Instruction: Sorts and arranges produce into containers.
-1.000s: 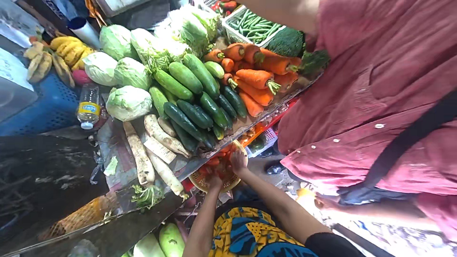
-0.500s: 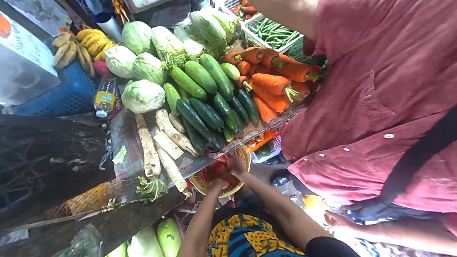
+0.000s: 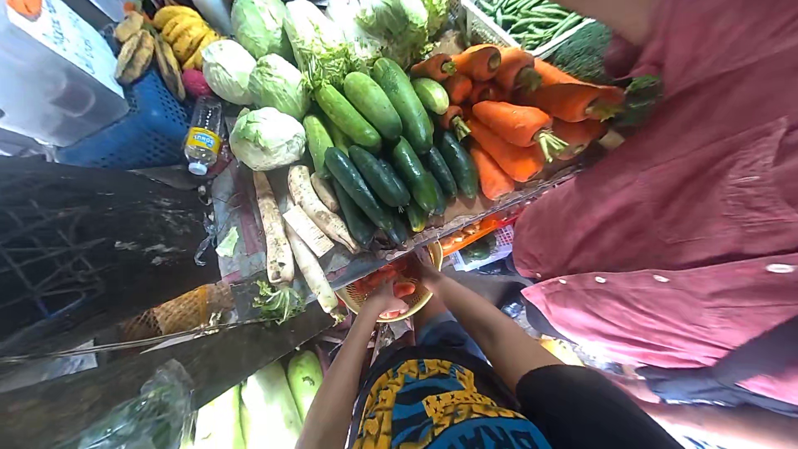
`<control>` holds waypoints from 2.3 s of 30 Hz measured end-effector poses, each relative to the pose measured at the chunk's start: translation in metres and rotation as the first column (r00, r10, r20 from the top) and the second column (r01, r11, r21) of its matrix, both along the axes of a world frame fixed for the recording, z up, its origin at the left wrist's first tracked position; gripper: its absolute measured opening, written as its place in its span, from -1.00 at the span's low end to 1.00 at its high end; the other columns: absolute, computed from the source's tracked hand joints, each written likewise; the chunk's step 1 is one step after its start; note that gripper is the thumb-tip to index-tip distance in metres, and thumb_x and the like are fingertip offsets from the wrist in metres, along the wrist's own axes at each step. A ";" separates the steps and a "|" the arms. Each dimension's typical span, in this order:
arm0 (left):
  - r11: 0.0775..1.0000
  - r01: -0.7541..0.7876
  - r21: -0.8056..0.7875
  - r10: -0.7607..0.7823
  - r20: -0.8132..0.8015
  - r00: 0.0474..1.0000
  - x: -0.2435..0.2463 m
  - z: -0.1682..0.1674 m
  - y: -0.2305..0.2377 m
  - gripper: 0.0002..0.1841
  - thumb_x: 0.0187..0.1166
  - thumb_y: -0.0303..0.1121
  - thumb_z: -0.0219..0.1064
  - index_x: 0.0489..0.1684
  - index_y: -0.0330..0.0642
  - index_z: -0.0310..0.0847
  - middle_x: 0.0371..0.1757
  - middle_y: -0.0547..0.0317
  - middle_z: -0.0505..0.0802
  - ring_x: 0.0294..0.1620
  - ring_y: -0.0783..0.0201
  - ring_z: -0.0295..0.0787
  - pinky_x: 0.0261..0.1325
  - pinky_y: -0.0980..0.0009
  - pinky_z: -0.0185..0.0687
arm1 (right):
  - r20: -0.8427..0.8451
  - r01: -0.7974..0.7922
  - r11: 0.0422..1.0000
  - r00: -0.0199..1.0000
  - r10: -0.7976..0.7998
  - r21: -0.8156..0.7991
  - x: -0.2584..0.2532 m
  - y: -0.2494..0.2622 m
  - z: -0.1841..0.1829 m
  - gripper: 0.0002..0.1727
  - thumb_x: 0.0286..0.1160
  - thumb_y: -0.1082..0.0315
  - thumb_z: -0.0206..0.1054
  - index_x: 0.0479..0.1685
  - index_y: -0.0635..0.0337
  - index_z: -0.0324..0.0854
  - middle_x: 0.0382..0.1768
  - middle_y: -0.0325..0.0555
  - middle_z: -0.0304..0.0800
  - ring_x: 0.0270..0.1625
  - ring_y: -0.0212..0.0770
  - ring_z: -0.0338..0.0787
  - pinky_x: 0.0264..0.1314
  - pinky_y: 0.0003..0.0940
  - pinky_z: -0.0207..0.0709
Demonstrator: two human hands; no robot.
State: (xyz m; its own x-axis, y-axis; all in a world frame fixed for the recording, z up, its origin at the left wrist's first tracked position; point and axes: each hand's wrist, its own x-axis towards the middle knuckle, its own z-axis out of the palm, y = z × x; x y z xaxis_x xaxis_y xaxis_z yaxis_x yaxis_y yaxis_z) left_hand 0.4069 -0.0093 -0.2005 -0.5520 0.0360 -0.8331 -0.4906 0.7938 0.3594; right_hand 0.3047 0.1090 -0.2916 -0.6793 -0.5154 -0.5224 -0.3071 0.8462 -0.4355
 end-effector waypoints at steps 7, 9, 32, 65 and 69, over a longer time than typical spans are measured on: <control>0.996 0.013 0.086 -0.021 0.087 0.996 0.024 -0.017 0.004 -0.01 0.24 -0.08 0.63 0.77 -0.19 0.22 0.59 -0.33 0.53 0.59 -0.22 0.48 0.58 -0.24 0.37 | -0.098 -0.114 0.993 0.988 0.118 0.039 0.010 0.014 0.001 0.31 -0.20 0.15 0.76 0.83 0.23 0.10 0.78 0.34 0.13 0.78 0.39 0.19 0.68 0.46 0.11; 0.995 0.043 0.093 -0.053 0.101 0.993 0.028 -0.020 0.008 -0.06 0.28 -0.08 0.61 0.73 -0.22 0.27 0.54 -0.33 0.59 0.57 -0.23 0.52 0.57 -0.25 0.38 | -0.086 -0.101 0.995 0.991 0.101 0.008 0.017 0.017 0.002 0.40 -0.23 0.23 0.77 0.88 0.25 -0.04 0.82 0.32 0.06 0.82 0.37 0.12 0.73 0.43 0.05; 0.971 -0.081 0.226 0.101 -0.077 0.992 -0.013 -0.033 0.014 -0.14 0.38 -0.25 0.54 0.75 -0.24 0.22 0.56 -0.29 0.60 0.60 -0.15 0.51 0.65 -0.14 0.37 | 0.144 0.580 0.798 0.814 -0.562 -0.164 0.011 0.107 0.051 0.25 -0.41 0.05 0.81 0.60 0.27 0.32 0.56 0.34 0.40 0.50 0.26 0.57 0.42 0.21 0.58; 0.911 -0.363 0.194 0.367 0.020 0.930 -0.004 -0.068 0.040 -0.23 0.41 -0.12 0.57 0.58 -0.33 0.39 0.34 -0.28 0.74 0.39 -0.11 0.70 0.49 -0.09 0.53 | -0.328 0.660 0.722 0.648 -0.687 -0.207 -0.147 0.187 0.395 -0.09 0.06 0.00 0.60 0.55 0.18 0.44 0.51 0.37 0.43 0.35 0.40 0.64 0.17 0.46 0.54; 0.889 -0.346 0.302 0.373 -0.036 0.927 -0.016 -0.031 0.049 -0.24 0.37 -0.31 0.56 0.62 -0.29 0.32 0.40 -0.32 0.68 0.41 -0.12 0.66 0.46 -0.09 0.56 | -0.306 0.582 0.803 0.748 -0.589 -0.123 -0.173 0.180 0.388 -0.38 0.08 0.05 0.56 0.14 0.28 0.70 0.20 0.31 0.70 0.24 0.33 0.72 0.10 0.44 0.54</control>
State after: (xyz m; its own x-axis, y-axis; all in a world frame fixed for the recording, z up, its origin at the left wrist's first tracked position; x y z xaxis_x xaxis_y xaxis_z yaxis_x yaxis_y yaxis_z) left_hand 0.3912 0.0393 -0.2316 -0.6449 0.0488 -0.7627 -0.6771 0.4264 0.5998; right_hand 0.1322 0.2885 0.0966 -0.9746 0.0312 -0.2216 0.1245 0.8985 -0.4209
